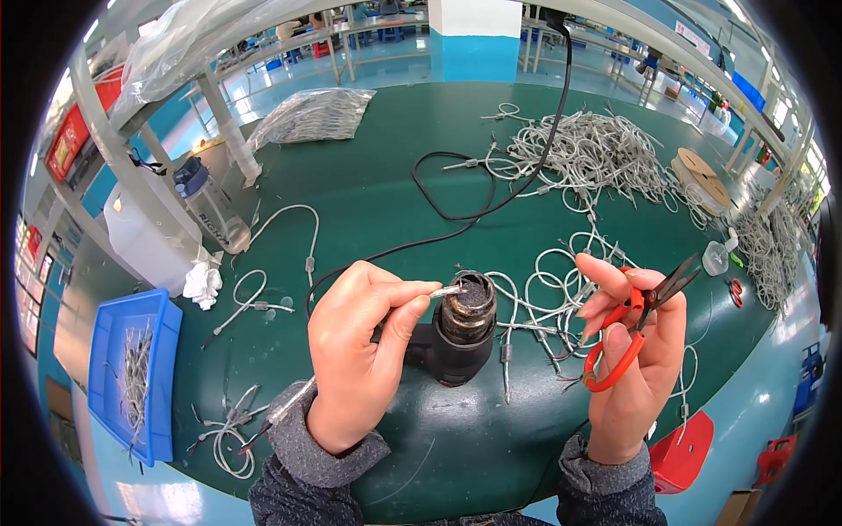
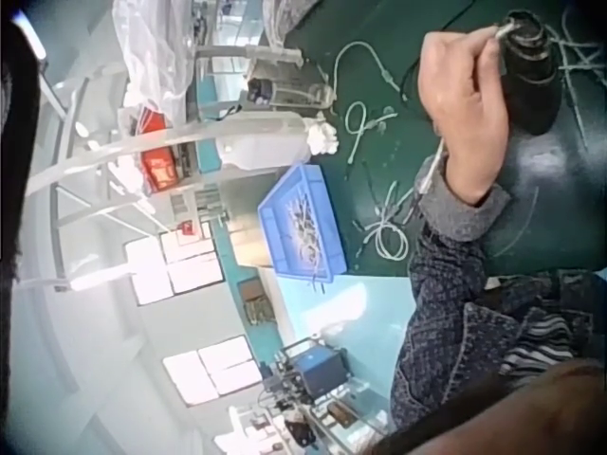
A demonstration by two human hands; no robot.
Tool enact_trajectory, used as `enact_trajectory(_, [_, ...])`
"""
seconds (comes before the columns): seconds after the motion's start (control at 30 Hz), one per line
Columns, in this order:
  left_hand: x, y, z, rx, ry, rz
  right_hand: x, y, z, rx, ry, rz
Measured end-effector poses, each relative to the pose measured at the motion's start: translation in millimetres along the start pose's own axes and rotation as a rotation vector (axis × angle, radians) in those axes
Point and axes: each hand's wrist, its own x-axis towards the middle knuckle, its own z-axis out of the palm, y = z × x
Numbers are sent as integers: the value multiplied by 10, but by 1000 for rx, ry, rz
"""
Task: The user is preparing electronic cables by stripping insulation, applying heat-shrink tubing, and using a heat gun to seal the connectors.
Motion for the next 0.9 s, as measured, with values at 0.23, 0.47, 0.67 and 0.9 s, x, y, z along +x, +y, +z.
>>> enact_trajectory(0.23, [11, 9, 4, -3, -6, -8, 9, -5, -12, 0, -8, 5])
enact_trajectory(0.47, [-43, 102, -110, -205, 63, -201, -53, -20, 22, 80, -1, 2])
enact_trajectory(0.67, [-179, 380, -340, -281, 97, -213, -132, -240, 90, -422, -341, -92])
enact_trajectory(0.9, [-296, 518, -470, -240, 46, -305, -214, -238, 239, -487, -471, -135])
